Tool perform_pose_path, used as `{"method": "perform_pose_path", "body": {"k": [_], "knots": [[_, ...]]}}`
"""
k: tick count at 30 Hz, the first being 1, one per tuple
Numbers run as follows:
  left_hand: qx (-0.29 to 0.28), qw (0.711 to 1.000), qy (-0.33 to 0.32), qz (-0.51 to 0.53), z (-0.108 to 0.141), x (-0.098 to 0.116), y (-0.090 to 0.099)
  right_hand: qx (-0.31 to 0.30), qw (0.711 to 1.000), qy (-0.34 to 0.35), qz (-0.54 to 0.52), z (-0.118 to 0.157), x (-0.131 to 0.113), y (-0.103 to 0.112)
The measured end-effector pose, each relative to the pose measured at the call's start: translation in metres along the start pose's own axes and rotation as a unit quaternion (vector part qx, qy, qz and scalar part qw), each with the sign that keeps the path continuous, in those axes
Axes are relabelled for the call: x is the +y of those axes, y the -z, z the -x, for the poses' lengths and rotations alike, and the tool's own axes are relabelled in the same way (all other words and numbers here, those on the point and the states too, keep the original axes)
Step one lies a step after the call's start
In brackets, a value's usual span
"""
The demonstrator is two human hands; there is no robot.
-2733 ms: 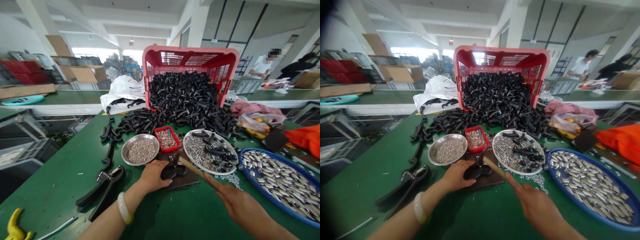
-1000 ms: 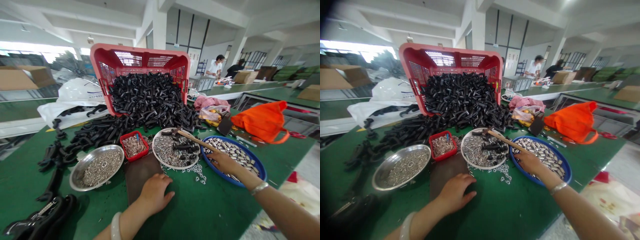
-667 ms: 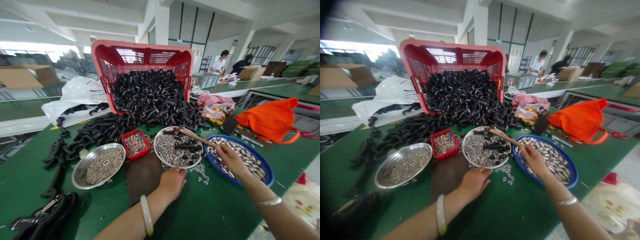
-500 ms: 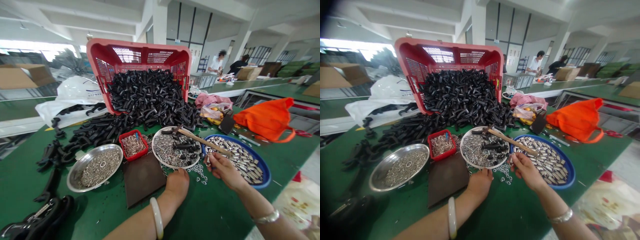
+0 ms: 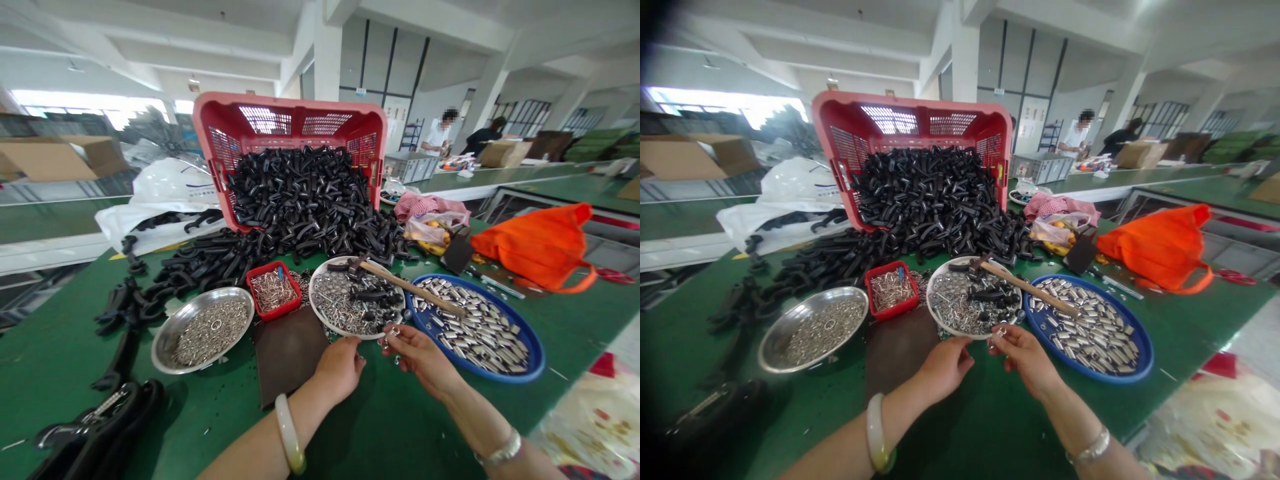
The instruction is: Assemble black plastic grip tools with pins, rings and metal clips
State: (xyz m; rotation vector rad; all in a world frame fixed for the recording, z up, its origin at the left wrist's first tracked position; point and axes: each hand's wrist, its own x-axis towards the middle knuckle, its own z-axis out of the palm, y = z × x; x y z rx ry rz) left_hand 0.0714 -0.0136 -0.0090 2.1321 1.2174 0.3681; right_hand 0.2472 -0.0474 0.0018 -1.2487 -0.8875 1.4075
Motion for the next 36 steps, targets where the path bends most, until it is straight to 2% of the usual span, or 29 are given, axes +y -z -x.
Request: {"method": "perform_pose_path", "body": {"k": [2, 3, 5, 7, 8, 10, 13, 19, 24, 27, 30, 33, 36], "knots": [[0.002, 0.985, 0.069, 0.161, 0.005, -0.005, 0.006, -0.012, 1.000, 0.009, 0.000, 0.002, 0.000, -0.008], [0.008, 0.959, 0.114, 0.258, 0.007, -0.007, 0.008, -0.019, 1.000, 0.011, -0.007, 0.002, 0.000, -0.013], [0.024, 0.870, 0.193, 0.453, 0.013, -0.011, 0.013, -0.037, 0.999, 0.006, -0.030, 0.004, 0.001, -0.027], [0.039, 0.767, 0.232, 0.597, 0.019, -0.013, 0.015, -0.046, 0.997, 0.000, -0.055, 0.004, 0.004, -0.042], [0.042, 0.726, 0.237, 0.645, 0.021, -0.014, 0.015, -0.044, 0.997, 0.001, -0.066, 0.003, 0.006, -0.049], [0.046, 0.670, 0.237, 0.702, 0.025, -0.015, 0.015, -0.035, 0.996, 0.006, -0.083, 0.002, 0.010, -0.062], [0.055, 0.625, 0.233, 0.743, 0.028, -0.017, 0.016, -0.025, 0.995, 0.012, -0.097, -0.002, 0.015, -0.075], [0.046, 0.598, 0.239, 0.763, 0.031, -0.018, 0.017, -0.007, 0.991, -0.005, -0.135, -0.004, 0.021, -0.086], [0.066, 0.576, 0.248, 0.776, 0.030, -0.019, 0.017, 0.004, 0.990, -0.007, -0.141, -0.007, 0.023, -0.092], [0.057, 0.582, 0.246, 0.773, 0.031, -0.020, 0.017, 0.022, 0.984, -0.024, -0.176, -0.009, 0.024, -0.093], [0.054, 0.593, 0.232, 0.769, 0.031, -0.019, 0.017, 0.011, 0.976, -0.040, -0.214, -0.009, 0.023, -0.094], [0.058, 0.602, 0.223, 0.765, 0.030, -0.018, 0.016, 0.013, 0.977, -0.036, -0.209, -0.008, 0.021, -0.095], [0.062, 0.599, 0.220, 0.767, 0.030, -0.019, 0.014, 0.020, 0.984, -0.035, -0.173, -0.009, 0.021, -0.096]]}}
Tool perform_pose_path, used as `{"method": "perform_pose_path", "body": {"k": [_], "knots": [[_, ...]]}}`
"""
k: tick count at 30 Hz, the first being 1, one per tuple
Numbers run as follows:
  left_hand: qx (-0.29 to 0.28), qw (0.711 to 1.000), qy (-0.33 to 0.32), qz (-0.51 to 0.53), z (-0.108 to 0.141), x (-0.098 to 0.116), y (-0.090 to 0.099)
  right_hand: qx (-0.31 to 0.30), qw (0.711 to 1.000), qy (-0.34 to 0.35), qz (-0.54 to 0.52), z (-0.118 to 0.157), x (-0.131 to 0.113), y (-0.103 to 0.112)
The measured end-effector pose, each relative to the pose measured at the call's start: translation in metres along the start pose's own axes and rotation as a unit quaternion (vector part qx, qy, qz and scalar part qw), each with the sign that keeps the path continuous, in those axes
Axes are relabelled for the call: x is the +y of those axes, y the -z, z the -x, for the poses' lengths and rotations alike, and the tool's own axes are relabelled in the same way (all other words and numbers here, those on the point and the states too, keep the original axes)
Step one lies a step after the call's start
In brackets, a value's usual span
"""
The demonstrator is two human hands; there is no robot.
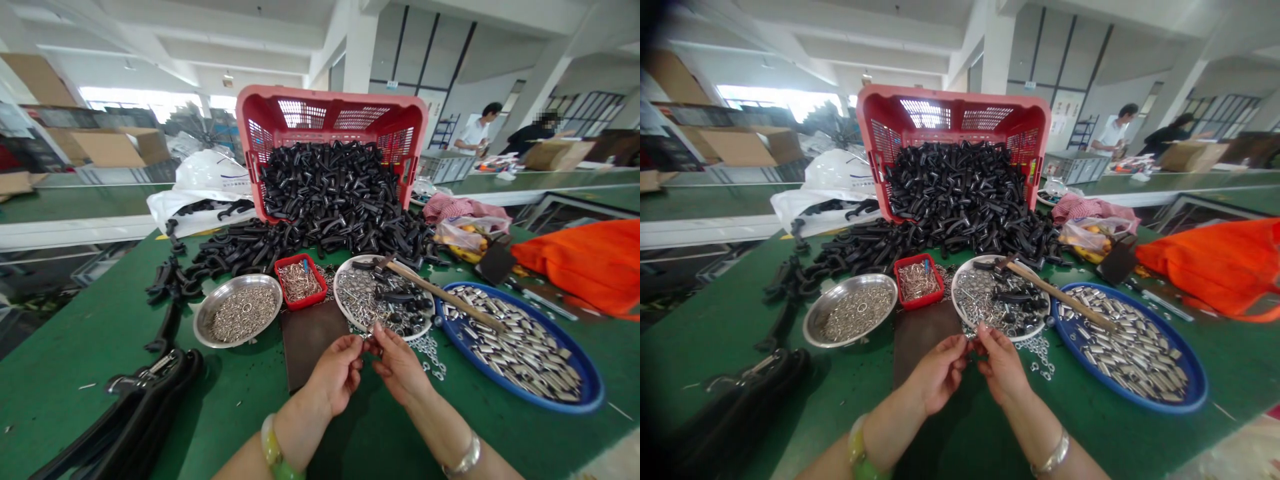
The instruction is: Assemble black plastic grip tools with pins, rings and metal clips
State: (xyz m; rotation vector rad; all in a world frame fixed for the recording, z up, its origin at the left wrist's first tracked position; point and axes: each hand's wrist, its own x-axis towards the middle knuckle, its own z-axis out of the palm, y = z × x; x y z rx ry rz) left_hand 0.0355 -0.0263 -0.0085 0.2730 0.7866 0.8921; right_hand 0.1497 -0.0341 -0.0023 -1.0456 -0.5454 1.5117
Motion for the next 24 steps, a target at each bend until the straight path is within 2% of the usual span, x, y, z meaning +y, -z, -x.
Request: {"method": "perform_pose_path", "body": {"k": [6, 10, 15, 19, 24], "knots": [[-0.012, 0.999, -0.036, 0.036, -0.002, -0.010, 0.006, 0.025, 0.998, -0.023, 0.044, -0.002, 0.003, -0.001], [-0.009, 0.997, -0.042, 0.068, -0.006, -0.014, 0.007, 0.017, 0.996, -0.032, 0.079, -0.007, 0.002, -0.004], [0.024, 0.996, -0.042, 0.073, -0.007, -0.012, 0.008, 0.010, 0.993, -0.016, 0.115, -0.014, 0.006, -0.006], [0.014, 0.995, -0.039, 0.091, -0.005, -0.011, 0.008, -0.010, 0.994, -0.032, 0.109, -0.015, 0.007, -0.008], [0.000, 0.997, -0.042, 0.060, 0.000, -0.008, 0.009, -0.002, 0.992, 0.010, 0.126, -0.012, 0.009, -0.010]]}}
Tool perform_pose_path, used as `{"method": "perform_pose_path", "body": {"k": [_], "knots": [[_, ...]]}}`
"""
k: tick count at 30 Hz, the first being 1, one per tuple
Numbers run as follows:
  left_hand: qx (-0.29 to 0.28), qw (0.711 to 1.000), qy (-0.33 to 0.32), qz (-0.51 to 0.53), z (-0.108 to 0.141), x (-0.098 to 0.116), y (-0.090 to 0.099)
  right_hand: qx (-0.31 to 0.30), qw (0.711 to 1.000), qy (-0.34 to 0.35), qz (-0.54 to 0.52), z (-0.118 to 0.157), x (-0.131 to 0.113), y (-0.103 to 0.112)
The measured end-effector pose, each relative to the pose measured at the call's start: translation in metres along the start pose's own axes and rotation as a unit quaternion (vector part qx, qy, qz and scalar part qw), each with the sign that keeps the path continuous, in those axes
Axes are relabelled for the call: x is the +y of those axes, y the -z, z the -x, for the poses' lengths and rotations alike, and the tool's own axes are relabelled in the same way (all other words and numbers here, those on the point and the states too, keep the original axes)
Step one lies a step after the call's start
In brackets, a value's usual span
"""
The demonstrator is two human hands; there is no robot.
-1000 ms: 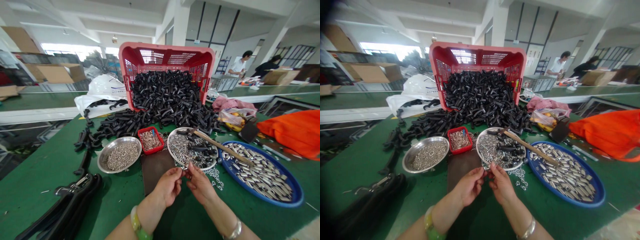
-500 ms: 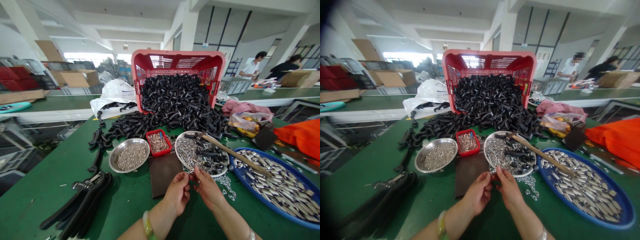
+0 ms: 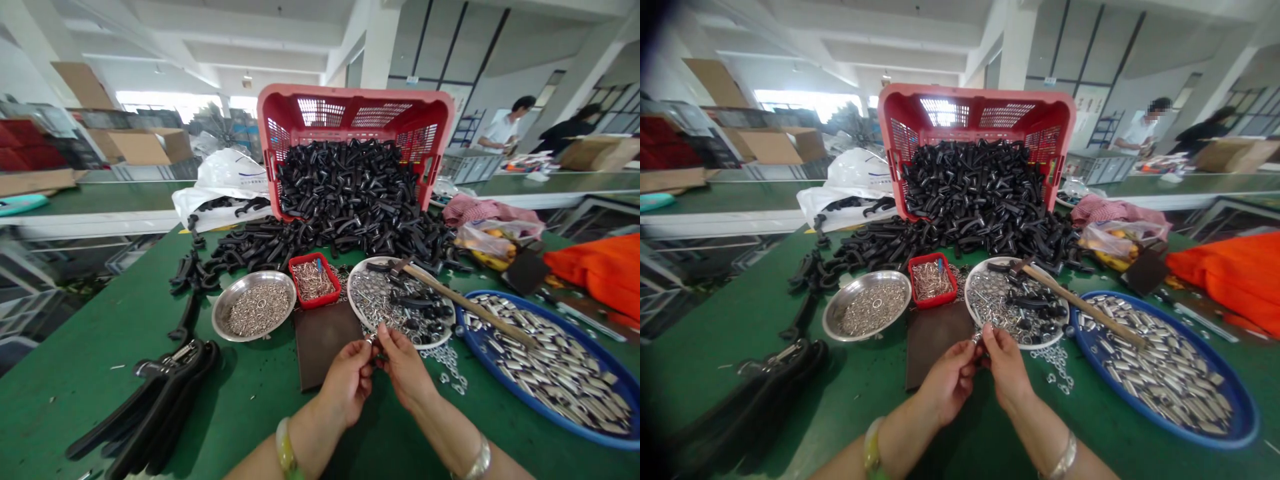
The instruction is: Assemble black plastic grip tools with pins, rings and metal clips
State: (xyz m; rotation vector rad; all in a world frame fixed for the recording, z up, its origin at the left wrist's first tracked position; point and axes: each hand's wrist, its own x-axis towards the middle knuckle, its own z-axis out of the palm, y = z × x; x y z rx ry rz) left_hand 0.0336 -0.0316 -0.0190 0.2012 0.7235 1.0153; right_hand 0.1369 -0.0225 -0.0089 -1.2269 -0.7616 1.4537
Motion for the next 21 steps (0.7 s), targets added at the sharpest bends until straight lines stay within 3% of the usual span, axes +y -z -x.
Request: {"method": "perform_pose_path", "body": {"k": [5, 7, 10, 13, 15, 18, 21], "knots": [[0.004, 1.000, -0.018, -0.023, 0.004, 0.002, 0.002, -0.017, 1.000, 0.005, 0.021, 0.000, 0.002, 0.002], [0.014, 0.997, -0.031, -0.072, 0.004, 0.002, 0.002, -0.007, 0.994, 0.072, 0.080, 0.000, -0.002, 0.003], [0.012, 0.986, -0.078, -0.149, 0.003, 0.004, 0.002, -0.023, 0.960, 0.200, 0.195, 0.002, -0.014, 0.003], [-0.012, 0.972, -0.129, -0.196, 0.002, 0.009, 0.003, -0.071, 0.935, 0.243, 0.248, 0.003, -0.027, 0.001], [-0.026, 0.964, -0.158, -0.213, 0.001, 0.012, 0.005, -0.084, 0.942, 0.228, 0.233, 0.001, -0.032, 0.000], [-0.032, 0.959, -0.180, -0.215, -0.001, 0.015, 0.008, -0.114, 0.978, 0.121, 0.130, -0.006, -0.033, -0.001], [-0.016, 0.962, -0.165, -0.216, -0.002, 0.018, 0.010, -0.126, 0.987, 0.058, 0.085, -0.014, -0.029, 0.001]]}}
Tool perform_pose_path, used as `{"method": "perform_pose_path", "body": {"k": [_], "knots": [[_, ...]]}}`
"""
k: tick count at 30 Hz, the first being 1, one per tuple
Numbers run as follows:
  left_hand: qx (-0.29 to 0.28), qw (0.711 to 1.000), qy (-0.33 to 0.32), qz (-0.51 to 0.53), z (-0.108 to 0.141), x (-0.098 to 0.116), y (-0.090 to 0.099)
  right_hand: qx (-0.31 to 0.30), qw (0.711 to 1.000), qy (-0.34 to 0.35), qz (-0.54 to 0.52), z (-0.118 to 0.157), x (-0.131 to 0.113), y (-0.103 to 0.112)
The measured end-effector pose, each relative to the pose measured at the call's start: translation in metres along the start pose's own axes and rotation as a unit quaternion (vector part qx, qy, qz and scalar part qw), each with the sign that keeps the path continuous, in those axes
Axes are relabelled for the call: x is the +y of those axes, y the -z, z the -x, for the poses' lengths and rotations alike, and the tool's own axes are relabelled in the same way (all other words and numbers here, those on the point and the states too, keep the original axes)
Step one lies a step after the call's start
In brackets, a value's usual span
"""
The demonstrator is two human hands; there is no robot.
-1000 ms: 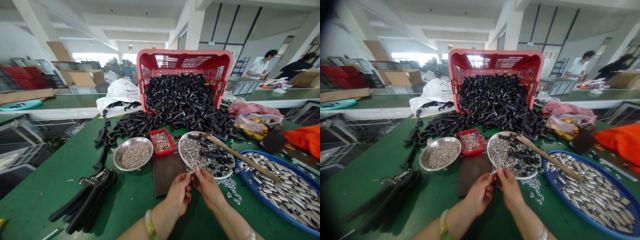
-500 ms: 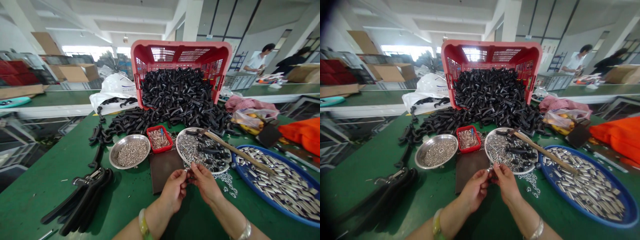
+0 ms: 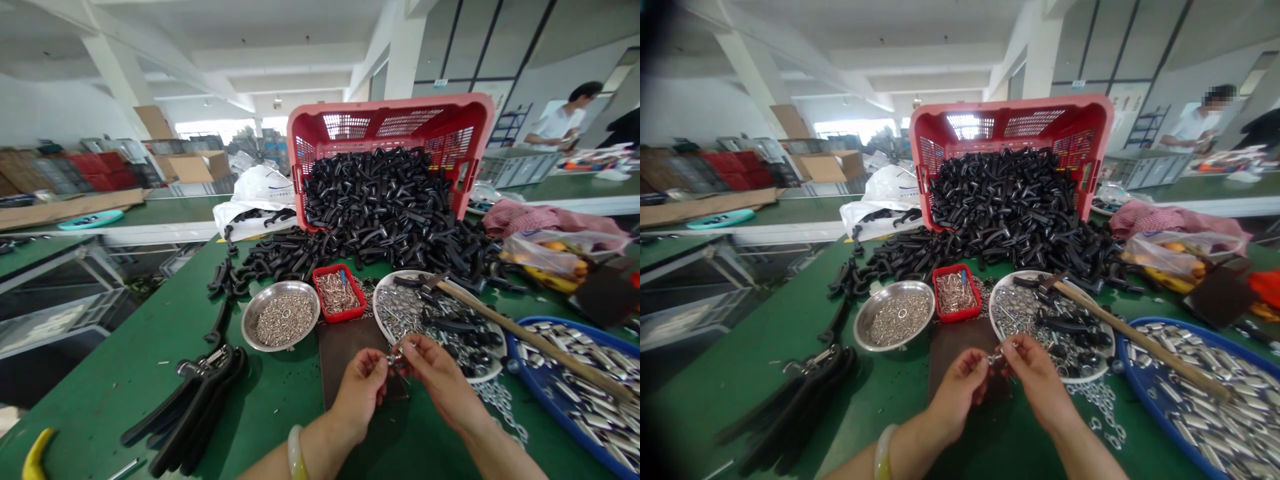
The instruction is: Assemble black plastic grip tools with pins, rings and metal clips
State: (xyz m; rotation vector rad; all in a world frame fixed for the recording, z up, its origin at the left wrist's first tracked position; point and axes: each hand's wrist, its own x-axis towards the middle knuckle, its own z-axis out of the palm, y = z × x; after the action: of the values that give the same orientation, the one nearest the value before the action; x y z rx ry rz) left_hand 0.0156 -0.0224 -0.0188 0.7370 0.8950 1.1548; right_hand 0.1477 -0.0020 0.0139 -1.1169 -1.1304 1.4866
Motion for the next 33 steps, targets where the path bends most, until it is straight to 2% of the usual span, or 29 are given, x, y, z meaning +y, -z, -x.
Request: {"method": "perform_pose_path", "body": {"k": [3, 6, 8, 10, 12, 14, 16, 18, 19, 21, 23, 25, 27, 28, 29, 31, 33], "knots": [[0.000, 1.000, 0.001, -0.011, 0.001, 0.003, 0.001, -0.004, 1.000, -0.002, -0.006, -0.002, 0.007, 0.003], [0.021, 0.999, -0.026, -0.015, 0.003, 0.005, -0.002, -0.024, 0.998, -0.036, -0.047, 0.004, 0.013, -0.001], [0.033, 0.999, -0.015, -0.005, 0.003, 0.005, -0.002, -0.075, 0.997, -0.024, -0.022, 0.013, 0.012, -0.007], [0.018, 0.999, 0.027, 0.019, 0.003, 0.005, -0.001, -0.153, 0.987, 0.019, 0.047, 0.022, 0.006, -0.013], [0.000, 0.997, 0.062, 0.036, 0.005, 0.007, 0.002, -0.204, 0.973, 0.046, 0.096, 0.029, -0.002, -0.015], [0.010, 0.998, 0.057, 0.006, 0.009, 0.011, 0.004, -0.180, 0.982, 0.019, 0.063, 0.032, -0.009, -0.013], [0.031, 0.996, 0.007, -0.086, 0.014, 0.015, 0.002, -0.123, 0.991, -0.053, -0.020, 0.034, -0.011, -0.008], [0.012, 0.981, -0.063, -0.180, 0.017, 0.016, -0.003, -0.076, 0.989, -0.112, -0.064, 0.039, -0.006, -0.002], [-0.003, 0.974, -0.079, -0.211, 0.017, 0.015, -0.006, -0.062, 0.990, -0.117, -0.053, 0.042, -0.002, 0.000], [-0.031, 0.970, -0.070, -0.232, 0.017, 0.008, -0.014, -0.026, 0.998, -0.060, 0.021, 0.047, 0.009, 0.003], [-0.051, 0.971, -0.031, -0.230, 0.016, -0.001, -0.020, 0.004, 0.995, -0.002, 0.101, 0.049, 0.015, 0.012], [-0.075, 0.965, -0.014, -0.250, 0.015, -0.008, -0.022, 0.040, 0.984, 0.021, 0.170, 0.048, 0.010, 0.034], [-0.093, 0.944, -0.037, -0.314, 0.014, -0.009, -0.020, 0.125, 0.961, 0.027, 0.246, 0.041, -0.008, 0.074], [-0.096, 0.926, -0.059, -0.361, 0.014, -0.008, -0.018, 0.206, 0.933, 0.022, 0.293, 0.035, -0.021, 0.100], [-0.098, 0.903, -0.082, -0.411, 0.014, -0.006, -0.017, 0.296, 0.894, 0.006, 0.337, 0.029, -0.036, 0.128], [-0.113, 0.851, -0.118, -0.500, 0.013, -0.001, -0.018, 0.374, 0.859, -0.008, 0.351, 0.013, -0.064, 0.182], [-0.141, 0.810, -0.136, -0.553, 0.012, 0.001, -0.023, 0.417, 0.840, -0.030, 0.345, -0.002, -0.084, 0.225]]}}
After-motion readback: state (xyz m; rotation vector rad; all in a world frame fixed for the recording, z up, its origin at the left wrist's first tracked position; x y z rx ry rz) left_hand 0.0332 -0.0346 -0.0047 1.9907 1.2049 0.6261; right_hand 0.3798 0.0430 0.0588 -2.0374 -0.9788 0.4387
